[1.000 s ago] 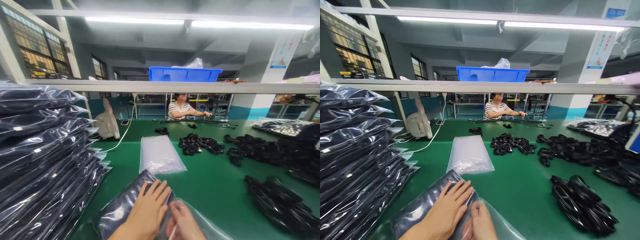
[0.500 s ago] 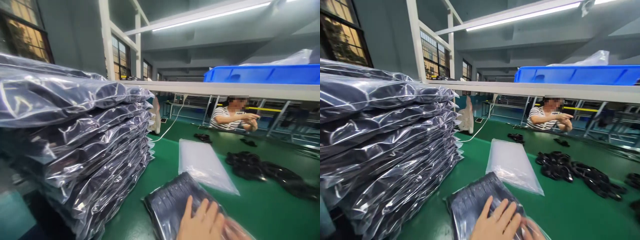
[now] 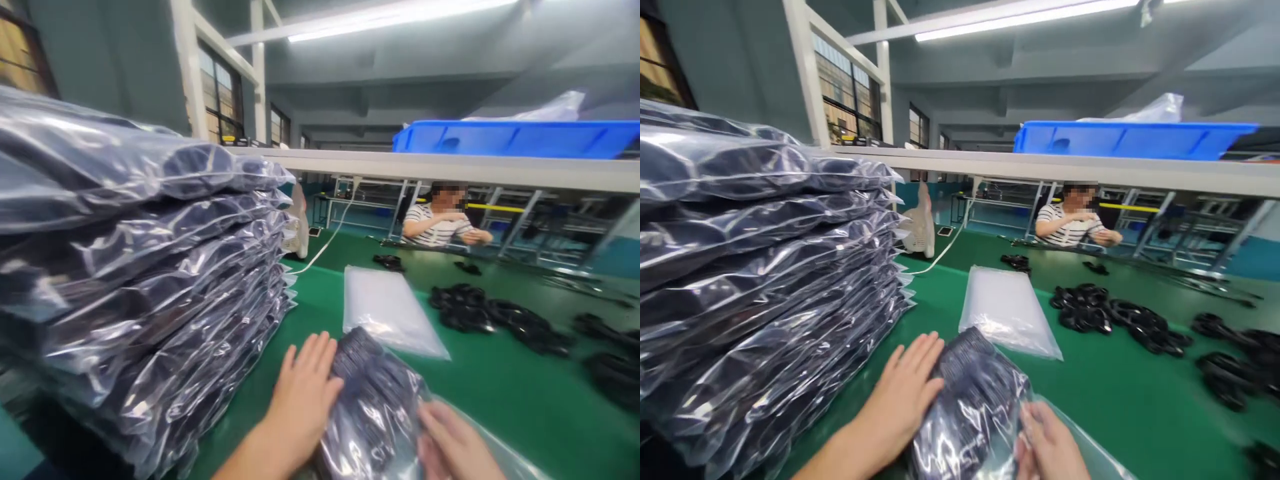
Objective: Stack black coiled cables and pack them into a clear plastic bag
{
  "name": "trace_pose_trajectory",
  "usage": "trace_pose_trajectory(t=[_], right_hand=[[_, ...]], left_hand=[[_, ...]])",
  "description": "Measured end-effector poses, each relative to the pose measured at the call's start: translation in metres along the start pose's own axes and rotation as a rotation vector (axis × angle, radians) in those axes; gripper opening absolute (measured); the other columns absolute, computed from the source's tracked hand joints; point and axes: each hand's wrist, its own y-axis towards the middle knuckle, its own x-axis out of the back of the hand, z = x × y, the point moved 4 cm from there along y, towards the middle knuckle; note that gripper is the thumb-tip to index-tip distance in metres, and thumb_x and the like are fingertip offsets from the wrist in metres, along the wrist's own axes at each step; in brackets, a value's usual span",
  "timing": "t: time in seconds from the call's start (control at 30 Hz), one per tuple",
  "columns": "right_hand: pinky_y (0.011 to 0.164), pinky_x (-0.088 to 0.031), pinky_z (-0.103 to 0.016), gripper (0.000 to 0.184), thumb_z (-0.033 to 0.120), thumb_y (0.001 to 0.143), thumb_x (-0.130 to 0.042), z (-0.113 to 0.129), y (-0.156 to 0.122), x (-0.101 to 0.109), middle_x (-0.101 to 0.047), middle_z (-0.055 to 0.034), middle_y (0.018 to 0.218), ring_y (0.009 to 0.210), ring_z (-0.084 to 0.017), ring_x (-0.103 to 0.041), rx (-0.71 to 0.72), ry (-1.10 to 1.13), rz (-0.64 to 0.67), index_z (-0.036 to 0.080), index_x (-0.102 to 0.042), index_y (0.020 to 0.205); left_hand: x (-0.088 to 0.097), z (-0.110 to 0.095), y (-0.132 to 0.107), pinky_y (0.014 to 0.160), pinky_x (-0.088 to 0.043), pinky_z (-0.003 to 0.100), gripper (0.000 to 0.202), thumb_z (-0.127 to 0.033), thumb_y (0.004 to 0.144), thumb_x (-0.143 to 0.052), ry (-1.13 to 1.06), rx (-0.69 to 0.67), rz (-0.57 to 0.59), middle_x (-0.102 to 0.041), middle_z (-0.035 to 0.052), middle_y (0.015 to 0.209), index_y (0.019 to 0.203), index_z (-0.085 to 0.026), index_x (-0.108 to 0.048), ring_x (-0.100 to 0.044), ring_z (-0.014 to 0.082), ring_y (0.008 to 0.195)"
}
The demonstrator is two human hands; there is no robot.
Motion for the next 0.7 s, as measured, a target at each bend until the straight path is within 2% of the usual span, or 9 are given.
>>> trace_pose_trajectory(t=[0.07,0.13,0.27,0.33,0.4,0.53,0.7], right_hand=[[0.028,-0.03,-0.018,0.047,0.068,0.066,-0.05,0.002,0.0,-0.005,-0.053,0.0038,0.045,0.028,-0.011,-0.049,-0.004,0.014,0.031,0.021,-0.042,0.069],[0.027,-0.028,-0.017,0.047,0.066,0.066,-0.051,0.008,-0.001,-0.005,-0.054,0.0039,0.045,0.027,-0.01,-0.048,0.003,0.016,0.058,0.02,-0.041,0.067],[0.027,-0.029,-0.015,0.044,0.059,0.066,-0.057,0.016,-0.011,-0.001,-0.055,0.003,0.045,0.028,-0.008,-0.048,-0.056,0.024,0.163,0.018,-0.043,0.065],[0.028,-0.031,-0.015,0.04,0.053,0.066,-0.06,0.016,-0.017,0.0,-0.059,0.0009,0.049,0.03,-0.008,-0.05,-0.103,0.04,0.244,0.017,-0.045,0.067],[0.028,-0.033,-0.015,0.039,0.05,0.064,-0.063,0.014,-0.022,-0.002,-0.06,-0.0005,0.051,0.031,-0.009,-0.052,-0.127,0.063,0.318,0.016,-0.046,0.069],[0.028,-0.03,-0.015,0.041,0.052,0.064,-0.064,0.011,-0.026,-0.004,-0.057,0.0017,0.047,0.029,-0.009,-0.049,-0.107,0.056,0.367,0.016,-0.045,0.072],[0.032,-0.033,-0.015,0.039,0.051,0.071,-0.06,0.006,-0.027,0.001,-0.057,0.0036,0.053,0.034,-0.008,-0.051,-0.036,0.037,0.329,0.016,-0.046,0.083]], left_hand=[[-0.002,0.017,-0.001,0.104,-0.029,0.052,0.051,-0.045,0.093,-0.022,-0.005,0.057,0.036,-0.028,0.0054,0.145,0.138,-0.023,-0.028,-0.026,0.0248,0.133],[-0.007,0.023,0.0,0.105,-0.028,0.051,0.05,-0.046,0.093,-0.021,-0.008,0.058,0.066,-0.029,0.0047,0.145,0.138,-0.024,-0.029,-0.027,0.0235,0.133],[-0.003,0.015,0.001,0.108,-0.024,0.05,0.051,-0.045,0.093,-0.023,0.002,0.034,0.056,-0.029,0.004,0.145,0.138,-0.023,-0.029,-0.026,0.021,0.133],[0.005,0.003,-0.002,0.109,-0.023,0.048,0.05,-0.043,0.093,-0.024,-0.01,-0.039,0.018,-0.028,0.0022,0.145,0.139,-0.024,-0.024,-0.026,0.019,0.133],[0.009,-0.011,-0.007,0.109,-0.026,0.046,0.052,-0.043,0.092,-0.03,-0.018,-0.17,0.005,-0.026,0.0002,0.146,0.14,-0.028,-0.018,-0.027,0.0185,0.133],[-0.002,-0.028,-0.02,0.105,-0.033,0.042,0.063,-0.047,0.086,-0.044,0.033,-0.422,-0.009,-0.028,0.0013,0.144,0.14,-0.029,-0.017,-0.035,0.0223,0.129],[-0.015,-0.025,-0.019,0.104,-0.033,0.037,0.06,-0.046,0.087,-0.042,0.131,-0.472,-0.1,-0.034,-0.0003,0.141,0.14,-0.03,-0.019,-0.041,0.0226,0.125]])
